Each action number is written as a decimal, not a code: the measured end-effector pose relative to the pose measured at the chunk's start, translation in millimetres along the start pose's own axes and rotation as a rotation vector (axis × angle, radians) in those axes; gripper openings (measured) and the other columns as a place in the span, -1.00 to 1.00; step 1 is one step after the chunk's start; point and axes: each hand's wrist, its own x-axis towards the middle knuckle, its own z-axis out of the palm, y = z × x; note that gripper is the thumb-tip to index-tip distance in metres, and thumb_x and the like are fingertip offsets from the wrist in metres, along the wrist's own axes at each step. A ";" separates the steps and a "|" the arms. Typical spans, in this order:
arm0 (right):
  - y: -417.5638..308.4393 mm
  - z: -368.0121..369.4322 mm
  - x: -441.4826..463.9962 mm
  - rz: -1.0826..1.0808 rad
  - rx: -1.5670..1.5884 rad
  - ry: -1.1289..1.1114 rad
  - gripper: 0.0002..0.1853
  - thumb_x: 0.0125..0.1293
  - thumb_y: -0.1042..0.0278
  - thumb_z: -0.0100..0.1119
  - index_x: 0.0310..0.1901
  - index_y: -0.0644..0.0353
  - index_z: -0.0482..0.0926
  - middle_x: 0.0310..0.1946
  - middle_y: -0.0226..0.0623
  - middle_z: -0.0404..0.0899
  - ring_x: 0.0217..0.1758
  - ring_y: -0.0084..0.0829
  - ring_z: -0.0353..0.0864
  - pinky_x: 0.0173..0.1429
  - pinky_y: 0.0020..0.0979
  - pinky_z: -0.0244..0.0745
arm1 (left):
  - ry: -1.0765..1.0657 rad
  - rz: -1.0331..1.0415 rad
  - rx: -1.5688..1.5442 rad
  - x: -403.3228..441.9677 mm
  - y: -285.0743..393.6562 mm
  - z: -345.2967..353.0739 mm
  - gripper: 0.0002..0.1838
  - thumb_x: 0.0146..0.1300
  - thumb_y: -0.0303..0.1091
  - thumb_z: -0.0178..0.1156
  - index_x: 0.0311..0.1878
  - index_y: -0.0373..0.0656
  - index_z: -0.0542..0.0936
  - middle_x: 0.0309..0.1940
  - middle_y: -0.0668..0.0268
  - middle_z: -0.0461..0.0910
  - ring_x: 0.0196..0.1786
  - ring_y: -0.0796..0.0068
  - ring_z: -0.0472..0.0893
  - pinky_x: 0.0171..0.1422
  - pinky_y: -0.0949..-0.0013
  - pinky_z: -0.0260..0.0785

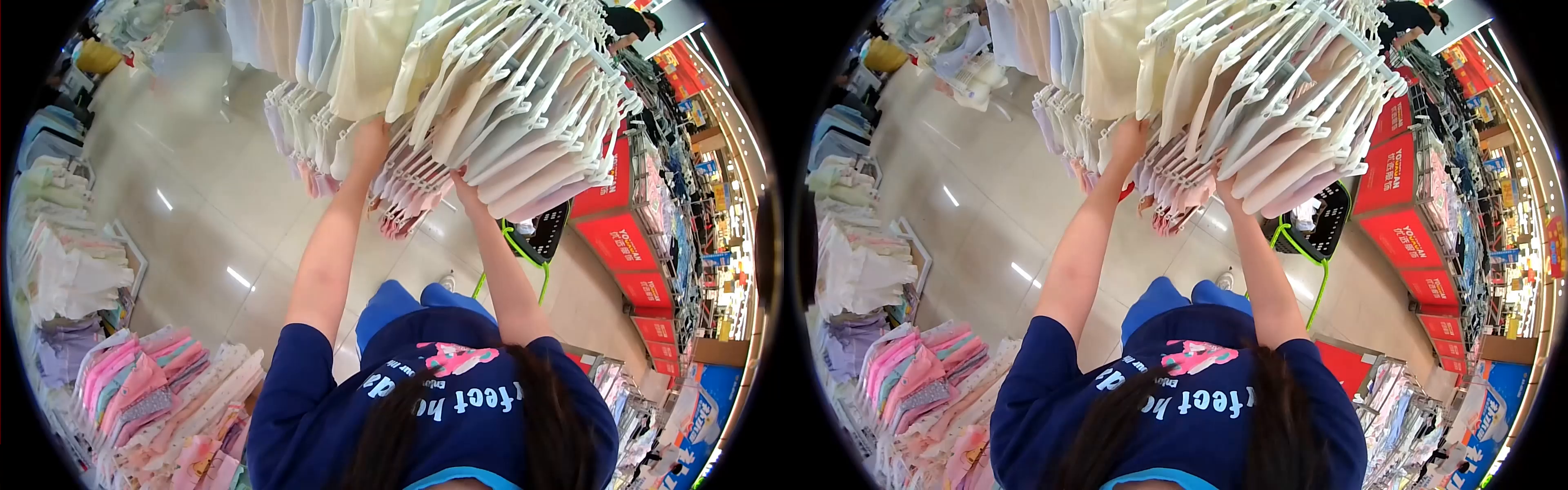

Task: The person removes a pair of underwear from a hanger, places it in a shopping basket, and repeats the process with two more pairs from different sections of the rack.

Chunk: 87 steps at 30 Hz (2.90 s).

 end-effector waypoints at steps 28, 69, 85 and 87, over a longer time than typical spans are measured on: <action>-54.2 -23.5 -30.4 -0.244 0.136 0.428 -0.68 0.18 0.17 0.05 -0.12 0.18 0.38 -0.26 -0.35 0.43 -0.15 -0.45 0.38 -0.03 -0.44 0.28 | -0.203 -0.100 -0.088 -83.5 -103.9 -3.4 -0.75 0.17 -0.27 0.03 -0.31 -0.29 0.56 -0.55 0.23 0.54 -0.48 0.52 0.46 -0.33 0.45 0.27; -46.2 45.0 33.0 -0.307 0.016 -0.124 -0.61 0.24 0.11 -0.07 0.01 0.16 0.37 -0.14 -0.32 0.43 -0.13 -0.42 0.42 -0.04 -0.44 0.33 | 0.425 -0.833 -0.228 -511.8 -36.5 -58.6 -0.72 0.22 -0.27 0.00 -0.27 -0.30 0.57 -0.45 0.24 0.58 -0.35 0.57 0.50 -0.22 0.49 0.30; -2.9 21.3 -23.0 -0.274 -0.028 -0.256 -0.58 0.26 0.08 -0.12 0.06 0.15 0.36 -0.09 -0.30 0.44 -0.13 -0.41 0.44 -0.04 -0.43 0.35 | 0.088 -0.644 -0.278 -426.8 59.4 -132.2 -0.75 0.21 -0.26 0.03 -0.25 -0.26 0.57 -0.41 0.33 0.58 -0.32 0.63 0.47 -0.20 0.56 0.27; 6.7 3.7 -55.1 -0.289 0.005 -0.353 -0.58 0.26 0.08 -0.12 0.06 0.15 0.36 -0.09 -0.30 0.44 -0.13 -0.41 0.44 -0.04 -0.43 0.36 | -0.021 -0.670 -0.421 -411.4 101.7 -154.0 -0.75 0.22 -0.28 0.03 -0.22 -0.28 0.55 -0.35 0.35 0.57 -0.30 0.64 0.47 -0.19 0.59 0.27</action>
